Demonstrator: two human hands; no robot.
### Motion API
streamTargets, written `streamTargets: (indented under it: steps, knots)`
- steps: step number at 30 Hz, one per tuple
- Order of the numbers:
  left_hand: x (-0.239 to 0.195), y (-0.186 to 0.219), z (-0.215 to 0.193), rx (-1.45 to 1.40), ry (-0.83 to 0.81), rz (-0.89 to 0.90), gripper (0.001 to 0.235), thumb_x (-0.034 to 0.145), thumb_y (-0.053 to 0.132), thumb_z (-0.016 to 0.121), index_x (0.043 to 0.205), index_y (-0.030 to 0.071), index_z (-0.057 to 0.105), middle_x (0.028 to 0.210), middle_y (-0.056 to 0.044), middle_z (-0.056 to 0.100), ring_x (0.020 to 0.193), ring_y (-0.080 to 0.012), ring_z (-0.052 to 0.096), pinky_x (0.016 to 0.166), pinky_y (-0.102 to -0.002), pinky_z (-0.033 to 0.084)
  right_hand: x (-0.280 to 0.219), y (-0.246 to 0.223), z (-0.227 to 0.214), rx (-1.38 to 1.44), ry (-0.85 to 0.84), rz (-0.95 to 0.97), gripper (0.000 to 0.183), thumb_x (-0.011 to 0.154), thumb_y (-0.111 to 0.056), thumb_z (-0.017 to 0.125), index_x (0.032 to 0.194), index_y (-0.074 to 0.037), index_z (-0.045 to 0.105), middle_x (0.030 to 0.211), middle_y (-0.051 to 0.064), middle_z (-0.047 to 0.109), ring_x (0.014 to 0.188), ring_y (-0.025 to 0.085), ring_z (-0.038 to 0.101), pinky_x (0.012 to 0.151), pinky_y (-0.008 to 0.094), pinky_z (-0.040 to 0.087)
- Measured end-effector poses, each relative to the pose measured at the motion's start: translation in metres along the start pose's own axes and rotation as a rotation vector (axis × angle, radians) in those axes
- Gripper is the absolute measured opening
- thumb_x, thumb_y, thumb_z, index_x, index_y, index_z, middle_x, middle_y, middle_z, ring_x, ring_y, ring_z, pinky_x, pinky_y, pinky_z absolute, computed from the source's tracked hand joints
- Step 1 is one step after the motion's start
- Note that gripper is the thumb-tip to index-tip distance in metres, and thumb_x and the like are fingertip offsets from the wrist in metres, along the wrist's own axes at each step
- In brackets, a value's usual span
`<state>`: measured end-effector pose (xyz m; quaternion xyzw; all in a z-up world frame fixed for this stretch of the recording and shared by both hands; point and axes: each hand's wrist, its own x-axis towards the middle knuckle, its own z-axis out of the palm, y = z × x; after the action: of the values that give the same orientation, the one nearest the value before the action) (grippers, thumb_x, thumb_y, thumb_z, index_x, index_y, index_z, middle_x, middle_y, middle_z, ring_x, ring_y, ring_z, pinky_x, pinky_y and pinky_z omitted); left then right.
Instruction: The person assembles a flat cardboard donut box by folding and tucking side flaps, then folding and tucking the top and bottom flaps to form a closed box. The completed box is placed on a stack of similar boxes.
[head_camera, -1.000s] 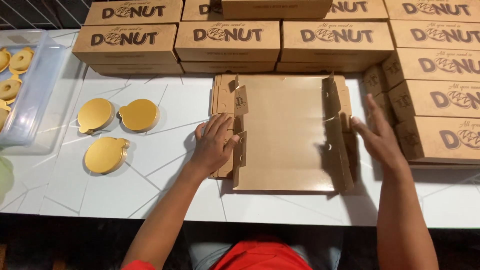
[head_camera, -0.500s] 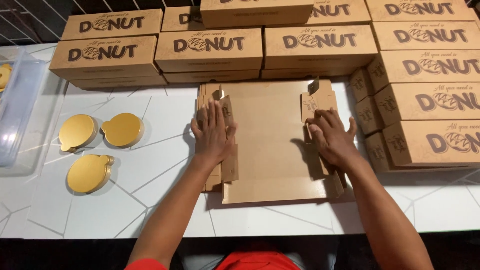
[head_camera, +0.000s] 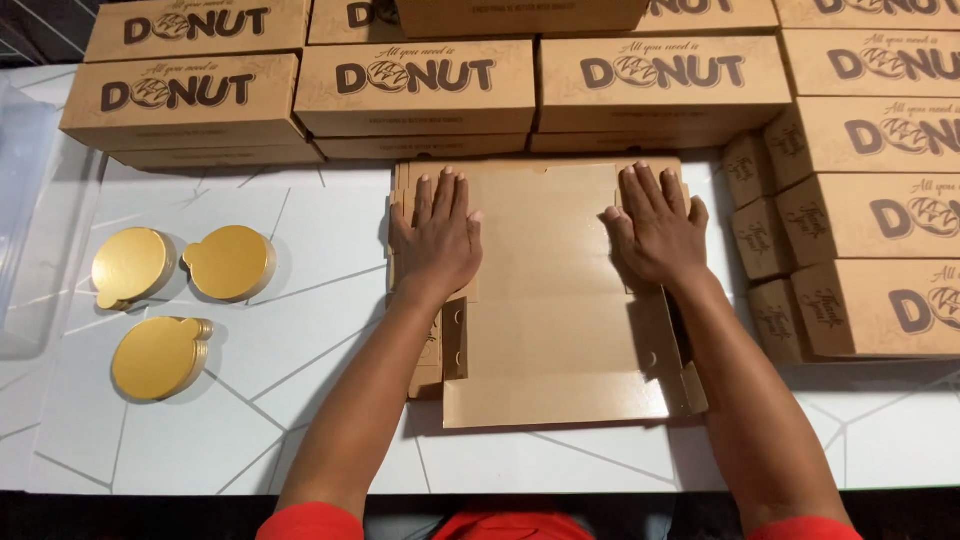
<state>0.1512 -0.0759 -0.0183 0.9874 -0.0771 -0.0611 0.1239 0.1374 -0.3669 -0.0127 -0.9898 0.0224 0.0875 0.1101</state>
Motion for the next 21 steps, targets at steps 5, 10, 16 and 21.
streamTargets:
  steps: [5, 10, 16, 21]
  knots:
    - [0.001, 0.002, -0.002, -0.008, 0.016, -0.01, 0.059, 0.11, 0.036, 0.018, 0.163, 0.012, 0.027, 0.173, -0.011, 0.015, 0.159, -0.0333, 0.006, 0.117, -0.067, 0.007, 0.007, 0.0, 0.003, 0.008, 0.003, 0.022, 0.068, 0.107, -0.06, 0.014, 0.167, -0.029, 0.023, 0.174, -0.002, 0.016, 0.159, 0.03, 0.01, 0.123, 0.06, 0.011]
    - [-0.002, -0.003, 0.006, 0.002, 0.07, 0.027, 0.057, 0.111, 0.033, 0.025, 0.161, 0.006, 0.032, 0.17, -0.016, 0.022, 0.159, -0.0339, 0.012, 0.118, -0.063, 0.007, 0.006, 0.001, 0.009, 0.016, 0.03, 0.011, 0.067, 0.109, -0.06, 0.012, 0.166, -0.029, 0.025, 0.174, -0.001, 0.018, 0.159, 0.03, 0.01, 0.122, 0.062, 0.012]
    - [-0.003, -0.041, 0.033, -0.297, -0.026, 0.17, 0.059, 0.111, 0.039, 0.023, 0.159, 0.007, 0.036, 0.17, -0.012, 0.025, 0.159, -0.0306, 0.012, 0.122, -0.058, 0.001, 0.006, 0.009, 0.018, 0.011, 0.078, 0.01, 0.062, 0.11, -0.057, 0.015, 0.166, -0.032, 0.026, 0.174, -0.003, 0.019, 0.159, 0.029, 0.012, 0.121, 0.063, 0.014]
    - [-0.073, -0.026, 0.003, -0.448, -0.183, 0.169, 0.064, 0.108, 0.047, 0.019, 0.161, 0.016, 0.034, 0.171, -0.007, 0.023, 0.159, -0.0285, 0.012, 0.124, -0.056, -0.001, 0.009, 0.017, 0.031, 0.07, 0.281, -0.022, 0.051, 0.113, -0.052, 0.032, 0.156, -0.032, 0.05, 0.165, -0.003, 0.042, 0.154, 0.026, 0.029, 0.117, 0.06, 0.024]
